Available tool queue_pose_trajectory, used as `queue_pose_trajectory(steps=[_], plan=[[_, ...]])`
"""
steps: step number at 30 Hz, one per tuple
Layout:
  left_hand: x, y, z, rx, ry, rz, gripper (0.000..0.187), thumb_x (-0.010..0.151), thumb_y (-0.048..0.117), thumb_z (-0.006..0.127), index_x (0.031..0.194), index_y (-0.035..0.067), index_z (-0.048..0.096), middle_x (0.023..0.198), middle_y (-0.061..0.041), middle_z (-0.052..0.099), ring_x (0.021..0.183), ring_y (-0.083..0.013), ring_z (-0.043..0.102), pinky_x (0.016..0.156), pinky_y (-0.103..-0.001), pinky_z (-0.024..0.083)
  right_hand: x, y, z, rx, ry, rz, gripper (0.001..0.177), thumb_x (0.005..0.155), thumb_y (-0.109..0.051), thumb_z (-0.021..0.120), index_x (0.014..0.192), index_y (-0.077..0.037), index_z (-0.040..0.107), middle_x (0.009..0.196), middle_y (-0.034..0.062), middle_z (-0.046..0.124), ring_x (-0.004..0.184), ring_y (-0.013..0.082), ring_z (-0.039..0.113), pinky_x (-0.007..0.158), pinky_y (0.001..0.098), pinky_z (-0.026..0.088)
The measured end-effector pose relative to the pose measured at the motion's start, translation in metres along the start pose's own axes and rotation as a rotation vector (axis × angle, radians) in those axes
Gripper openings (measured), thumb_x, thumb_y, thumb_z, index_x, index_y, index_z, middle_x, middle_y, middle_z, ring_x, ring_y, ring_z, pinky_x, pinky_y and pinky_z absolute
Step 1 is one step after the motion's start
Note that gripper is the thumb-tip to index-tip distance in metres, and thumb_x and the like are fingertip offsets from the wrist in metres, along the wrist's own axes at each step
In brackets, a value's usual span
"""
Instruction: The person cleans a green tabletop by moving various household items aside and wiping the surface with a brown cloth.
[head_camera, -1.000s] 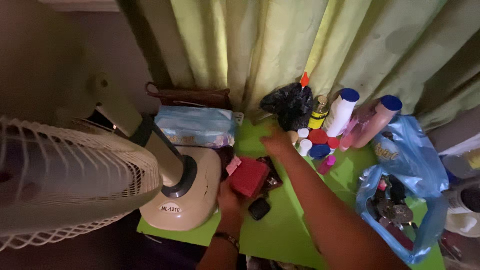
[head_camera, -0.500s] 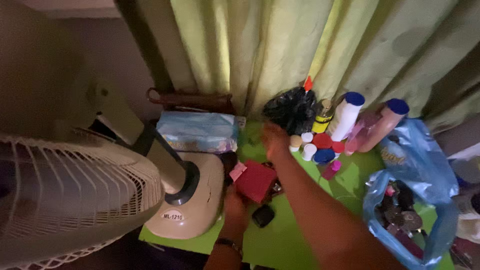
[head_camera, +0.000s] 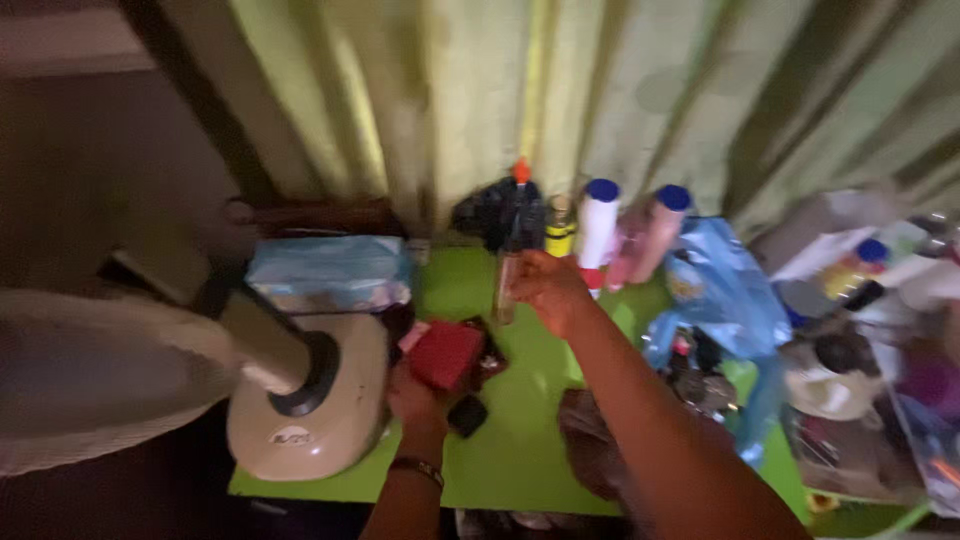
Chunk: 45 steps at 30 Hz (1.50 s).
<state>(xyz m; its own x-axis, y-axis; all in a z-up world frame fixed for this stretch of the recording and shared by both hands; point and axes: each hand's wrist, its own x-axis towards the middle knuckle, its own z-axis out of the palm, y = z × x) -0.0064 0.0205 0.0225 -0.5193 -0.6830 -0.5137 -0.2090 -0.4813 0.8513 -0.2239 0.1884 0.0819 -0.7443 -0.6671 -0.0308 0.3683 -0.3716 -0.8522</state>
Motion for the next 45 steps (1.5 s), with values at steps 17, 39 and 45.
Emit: queue_pose_trajectory(steps=[17, 39, 45], plan=[[-0.189, 0.004, 0.266, 0.201, -0.276, 0.641, 0.031, 0.097, 0.032, 0.056, 0.105, 0.007, 0.072, 0.092, -0.007, 0.072, 0.082, -0.0206, 0.069, 0.068, -0.037, 0.054, -0.188, -0.214, -0.183, -0.463, 0.638, -0.472, 0.017, 0.077, -0.002, 0.068, 0.093, -0.006, 0.065, 0.083, 0.0051, 0.066, 0.076, 0.0167, 0.060, 0.069, 0.0319, 0.047], [-0.234, -0.069, 0.399, -0.363, -0.384, 0.074, 0.031, 0.099, 0.032, 0.049, 0.097, 0.009, 0.069, 0.079, 0.000, 0.062, 0.061, -0.0127, 0.055, 0.052, -0.031, 0.043, -0.235, -0.180, -0.460, -1.451, 0.909, -0.028, 0.057, 0.066, -0.029, 0.089, 0.117, -0.011, 0.071, 0.092, 0.0165, 0.077, 0.088, 0.0338, 0.073, 0.082, 0.0442, 0.057], [-0.204, -0.092, 0.375, -0.465, -0.375, 0.091, 0.031, 0.101, 0.032, 0.048, 0.100, 0.008, 0.067, 0.082, -0.001, 0.063, 0.065, -0.0150, 0.057, 0.054, -0.033, 0.044, -0.220, -0.141, -0.499, -1.402, 0.885, 0.007, 0.060, 0.066, -0.022, 0.086, 0.120, -0.007, 0.066, 0.094, 0.0142, 0.077, 0.087, 0.0315, 0.074, 0.080, 0.0411, 0.058]])
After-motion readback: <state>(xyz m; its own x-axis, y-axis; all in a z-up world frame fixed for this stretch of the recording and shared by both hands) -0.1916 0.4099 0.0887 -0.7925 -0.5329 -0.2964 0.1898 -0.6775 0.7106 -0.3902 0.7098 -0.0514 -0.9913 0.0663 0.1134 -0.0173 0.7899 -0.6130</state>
